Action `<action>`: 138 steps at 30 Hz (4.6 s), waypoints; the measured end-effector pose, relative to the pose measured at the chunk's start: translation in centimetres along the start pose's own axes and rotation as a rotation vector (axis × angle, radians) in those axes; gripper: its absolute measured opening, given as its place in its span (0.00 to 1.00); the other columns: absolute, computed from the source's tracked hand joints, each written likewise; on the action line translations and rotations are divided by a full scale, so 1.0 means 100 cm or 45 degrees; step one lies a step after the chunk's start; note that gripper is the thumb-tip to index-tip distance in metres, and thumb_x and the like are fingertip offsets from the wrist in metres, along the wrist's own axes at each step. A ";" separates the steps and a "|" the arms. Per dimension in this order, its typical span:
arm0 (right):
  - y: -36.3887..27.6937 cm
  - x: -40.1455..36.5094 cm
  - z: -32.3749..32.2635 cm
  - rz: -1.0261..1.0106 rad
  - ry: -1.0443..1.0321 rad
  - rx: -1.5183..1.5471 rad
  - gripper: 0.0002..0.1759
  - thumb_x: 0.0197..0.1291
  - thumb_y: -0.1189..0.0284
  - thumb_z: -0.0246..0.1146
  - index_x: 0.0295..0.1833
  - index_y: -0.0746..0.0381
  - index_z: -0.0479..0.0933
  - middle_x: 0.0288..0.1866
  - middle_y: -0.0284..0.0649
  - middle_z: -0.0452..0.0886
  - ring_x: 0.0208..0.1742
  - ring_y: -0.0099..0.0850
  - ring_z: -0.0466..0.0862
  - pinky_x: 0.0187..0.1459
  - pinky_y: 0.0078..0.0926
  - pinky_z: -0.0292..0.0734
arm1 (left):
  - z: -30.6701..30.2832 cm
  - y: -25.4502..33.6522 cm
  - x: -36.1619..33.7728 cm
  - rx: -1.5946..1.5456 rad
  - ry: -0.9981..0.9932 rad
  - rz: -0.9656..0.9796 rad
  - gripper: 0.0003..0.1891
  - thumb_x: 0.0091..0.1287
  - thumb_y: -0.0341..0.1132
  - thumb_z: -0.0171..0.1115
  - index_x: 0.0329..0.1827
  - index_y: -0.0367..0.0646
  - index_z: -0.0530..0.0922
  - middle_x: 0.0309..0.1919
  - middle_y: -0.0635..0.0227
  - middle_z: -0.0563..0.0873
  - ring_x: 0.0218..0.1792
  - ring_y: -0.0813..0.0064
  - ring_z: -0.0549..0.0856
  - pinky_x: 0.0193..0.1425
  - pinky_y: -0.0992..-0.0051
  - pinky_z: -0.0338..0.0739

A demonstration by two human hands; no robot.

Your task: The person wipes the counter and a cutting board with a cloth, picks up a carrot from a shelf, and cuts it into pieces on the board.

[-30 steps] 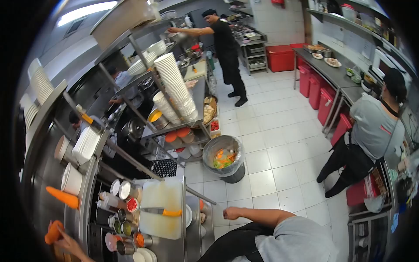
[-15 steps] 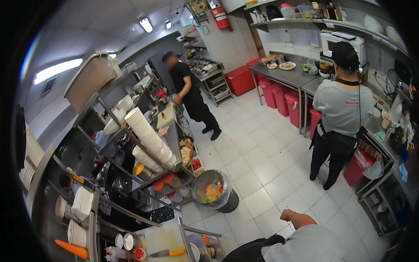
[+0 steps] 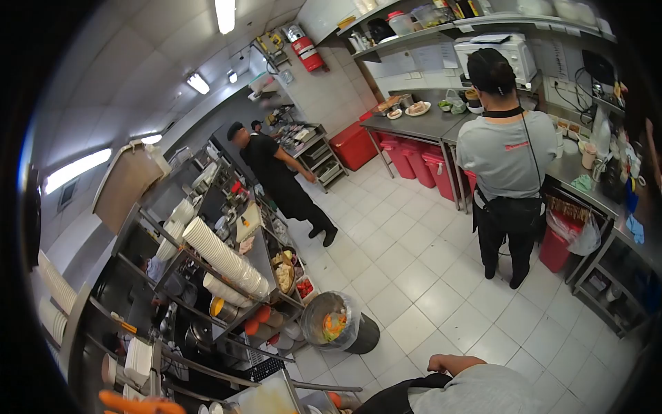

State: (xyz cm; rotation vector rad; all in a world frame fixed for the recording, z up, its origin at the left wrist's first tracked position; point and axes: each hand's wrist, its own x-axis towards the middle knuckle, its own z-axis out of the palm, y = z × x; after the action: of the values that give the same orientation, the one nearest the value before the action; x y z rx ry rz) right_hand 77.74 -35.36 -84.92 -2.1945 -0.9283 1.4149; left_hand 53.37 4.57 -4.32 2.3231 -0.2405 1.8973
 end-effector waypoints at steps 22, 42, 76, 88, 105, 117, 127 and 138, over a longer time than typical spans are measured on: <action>0.063 -0.095 0.064 0.247 -0.062 -0.036 0.26 0.61 0.66 0.70 0.65 0.57 0.80 0.57 0.38 0.90 0.56 0.38 0.91 0.54 0.42 0.87 | 0.162 0.136 0.062 -0.445 -0.720 1.005 0.20 0.60 0.29 0.72 0.56 0.38 0.77 0.33 0.57 0.85 0.27 0.59 0.86 0.31 0.64 0.80; -0.005 -0.099 0.019 0.071 0.014 -0.453 0.36 0.50 0.76 0.75 0.69 0.52 0.79 0.63 0.39 0.88 0.60 0.42 0.88 0.59 0.43 0.85 | 0.181 0.258 0.115 -0.552 -0.436 1.983 0.18 0.80 0.39 0.54 0.65 0.37 0.75 0.37 0.61 0.83 0.38 0.65 0.85 0.43 0.65 0.83; 0.043 -0.043 0.054 0.252 -0.011 0.137 0.40 0.54 0.76 0.71 0.76 0.54 0.73 0.61 0.43 0.88 0.56 0.39 0.91 0.54 0.43 0.87 | 0.289 0.127 0.305 0.385 0.001 1.503 0.36 0.57 0.28 0.75 0.71 0.55 0.75 0.58 0.61 0.79 0.59 0.57 0.82 0.70 0.52 0.73; 0.017 -0.093 0.049 0.323 0.022 0.321 0.27 0.74 0.59 0.56 0.73 0.57 0.77 0.60 0.47 0.89 0.53 0.41 0.91 0.53 0.42 0.86 | 0.285 0.112 0.304 0.447 0.014 1.454 0.37 0.56 0.28 0.77 0.71 0.54 0.74 0.61 0.62 0.78 0.60 0.57 0.80 0.70 0.52 0.73; 0.029 -0.077 0.052 0.131 0.012 -0.147 0.22 0.54 0.71 0.73 0.57 0.57 0.82 0.53 0.39 0.91 0.53 0.40 0.91 0.48 0.43 0.88 | 0.307 0.037 0.256 -0.506 -0.466 -0.019 0.23 0.81 0.49 0.62 0.67 0.43 0.72 0.46 0.68 0.80 0.49 0.76 0.79 0.60 0.72 0.73; -0.007 -0.111 0.035 0.428 0.119 0.321 0.19 0.71 0.61 0.58 0.56 0.59 0.86 0.53 0.41 0.92 0.49 0.38 0.92 0.48 0.39 0.88 | 0.308 0.038 0.259 -0.527 -0.520 0.033 0.21 0.81 0.48 0.61 0.67 0.44 0.72 0.45 0.68 0.80 0.47 0.76 0.79 0.58 0.71 0.74; 0.021 -0.086 0.050 0.258 0.003 0.154 0.21 0.62 0.73 0.67 0.62 0.60 0.81 0.55 0.41 0.91 0.52 0.39 0.92 0.51 0.43 0.88 | 0.307 0.038 0.253 -0.493 -0.555 0.052 0.22 0.81 0.48 0.62 0.68 0.44 0.72 0.48 0.65 0.80 0.50 0.73 0.78 0.61 0.69 0.73; 0.040 -0.063 0.067 0.247 0.039 0.197 0.24 0.54 0.72 0.73 0.59 0.58 0.81 0.55 0.40 0.91 0.53 0.42 0.91 0.49 0.45 0.88 | 0.299 0.042 0.253 -0.496 -0.581 0.023 0.22 0.80 0.47 0.62 0.68 0.44 0.72 0.46 0.67 0.79 0.48 0.75 0.77 0.59 0.71 0.73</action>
State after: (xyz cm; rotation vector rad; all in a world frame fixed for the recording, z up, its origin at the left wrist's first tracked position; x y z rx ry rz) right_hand 71.22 -42.87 -86.09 -2.2300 -0.5870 1.4802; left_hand 86.14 -6.58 14.47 2.4313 -0.6147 1.1629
